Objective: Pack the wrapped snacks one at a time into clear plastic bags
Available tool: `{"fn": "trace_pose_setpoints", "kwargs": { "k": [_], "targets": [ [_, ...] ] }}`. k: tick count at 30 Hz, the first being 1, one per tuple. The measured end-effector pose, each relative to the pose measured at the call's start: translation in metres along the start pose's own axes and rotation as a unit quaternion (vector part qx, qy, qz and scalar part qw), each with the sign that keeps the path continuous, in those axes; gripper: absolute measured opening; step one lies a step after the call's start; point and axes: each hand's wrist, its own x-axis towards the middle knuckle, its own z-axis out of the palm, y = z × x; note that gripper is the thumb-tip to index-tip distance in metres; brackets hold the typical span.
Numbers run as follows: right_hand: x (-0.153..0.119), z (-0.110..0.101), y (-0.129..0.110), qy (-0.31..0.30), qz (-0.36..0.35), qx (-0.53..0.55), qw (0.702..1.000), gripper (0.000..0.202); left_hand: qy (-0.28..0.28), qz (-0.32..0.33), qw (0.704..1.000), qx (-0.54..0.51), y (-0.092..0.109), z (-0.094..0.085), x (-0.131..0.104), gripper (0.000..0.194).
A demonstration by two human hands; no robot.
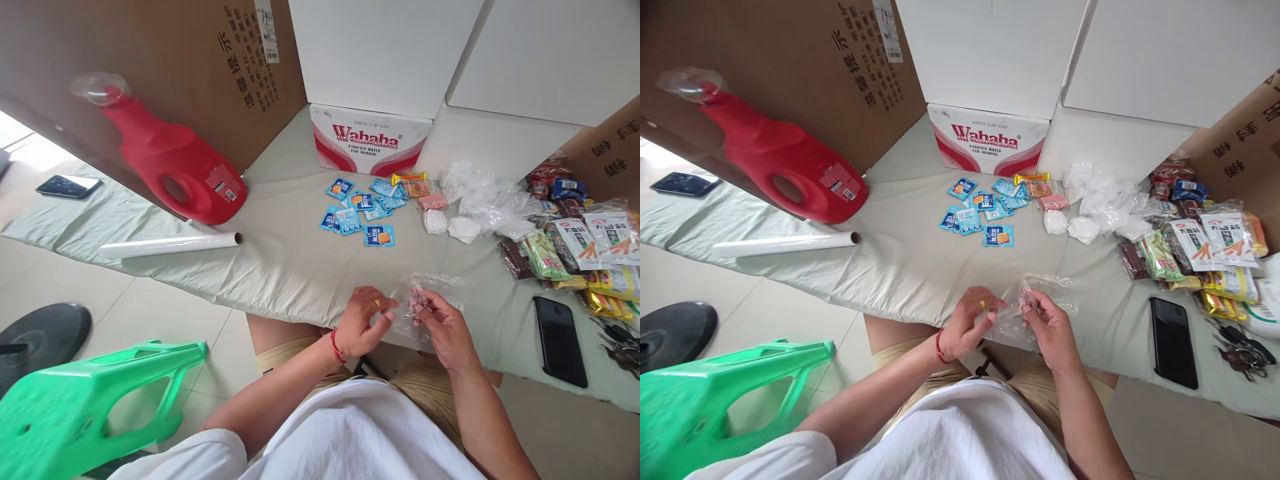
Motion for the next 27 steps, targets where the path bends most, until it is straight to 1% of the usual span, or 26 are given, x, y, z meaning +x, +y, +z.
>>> {"fn": "trace_pose_setpoints", "kwargs": {
  "k": [1, 3, 4, 5, 6, 7, 8, 9, 11, 12, 13, 16, 18, 21, 23, 24, 26, 27],
  "targets": [
    [-0.001, 0.001, -0.001, -0.008, -0.002, 0.01, 1.0, 0.052, 0.03, -0.058, 0.997, -0.037, 0.0, -0.002, 0.003, 0.043],
    [-0.002, 0.004, -0.003, -0.02, -0.011, 0.016, 1.0, 0.051, 0.092, -0.164, 0.978, -0.093, -0.001, -0.005, 0.011, 0.04],
    [-0.002, 0.005, -0.004, -0.025, -0.014, 0.013, 0.999, 0.05, 0.108, -0.202, 0.967, -0.116, -0.002, -0.005, 0.016, 0.039],
    [-0.003, 0.006, -0.005, -0.03, -0.016, 0.009, 0.999, 0.05, 0.11, -0.229, 0.958, -0.135, -0.003, -0.006, 0.021, 0.041],
    [-0.002, 0.007, -0.005, -0.034, -0.017, 0.004, 0.999, 0.049, 0.099, -0.248, 0.953, -0.146, -0.003, -0.006, 0.026, 0.046],
    [-0.002, 0.009, -0.005, -0.038, -0.017, -0.001, 0.999, 0.049, 0.082, -0.256, 0.952, -0.147, -0.003, -0.005, 0.03, 0.051],
    [-0.001, 0.01, -0.005, -0.041, -0.016, -0.005, 0.999, 0.049, 0.065, -0.253, 0.956, -0.136, -0.004, -0.004, 0.034, 0.052],
    [0.0, 0.01, -0.004, -0.041, -0.015, -0.006, 0.999, 0.048, 0.052, -0.242, 0.962, -0.116, -0.004, -0.002, 0.037, 0.047],
    [0.003, 0.012, -0.003, -0.027, -0.008, 0.001, 1.0, 0.045, 0.051, -0.217, 0.971, -0.082, -0.007, 0.003, 0.041, 0.025],
    [0.005, 0.012, -0.003, -0.012, -0.002, 0.011, 1.0, 0.042, 0.063, -0.215, 0.971, -0.082, -0.009, 0.005, 0.043, 0.019],
    [0.006, 0.012, -0.002, 0.006, 0.005, 0.022, 1.0, 0.04, 0.082, -0.222, 0.967, -0.096, -0.011, 0.006, 0.043, 0.019],
    [0.01, 0.011, 0.001, 0.063, 0.021, 0.053, 0.996, 0.036, 0.165, -0.273, 0.931, -0.176, -0.022, 0.003, 0.042, 0.021],
    [0.012, 0.009, 0.005, 0.09, 0.022, 0.06, 0.994, 0.038, 0.218, -0.293, 0.906, -0.214, -0.031, -0.005, 0.037, 0.02],
    [0.01, 0.004, 0.014, 0.116, 0.014, 0.035, 0.993, 0.04, 0.282, -0.31, 0.877, -0.234, -0.043, -0.02, 0.022, 0.019],
    [0.008, -0.001, 0.019, 0.111, 0.016, -0.008, 0.994, 0.042, 0.31, -0.32, 0.863, -0.239, -0.047, -0.03, 0.01, 0.019],
    [0.006, -0.003, 0.021, 0.098, 0.017, -0.037, 0.994, 0.042, 0.315, -0.324, 0.859, -0.241, -0.048, -0.033, 0.004, 0.02],
    [0.004, -0.006, 0.021, 0.058, 0.014, -0.105, 0.993, 0.044, 0.312, -0.329, 0.858, -0.243, -0.045, -0.037, -0.005, 0.024],
    [0.004, -0.007, 0.019, 0.04, 0.004, -0.141, 0.989, 0.045, 0.305, -0.327, 0.862, -0.24, -0.042, -0.037, -0.009, 0.026]
  ]
}}
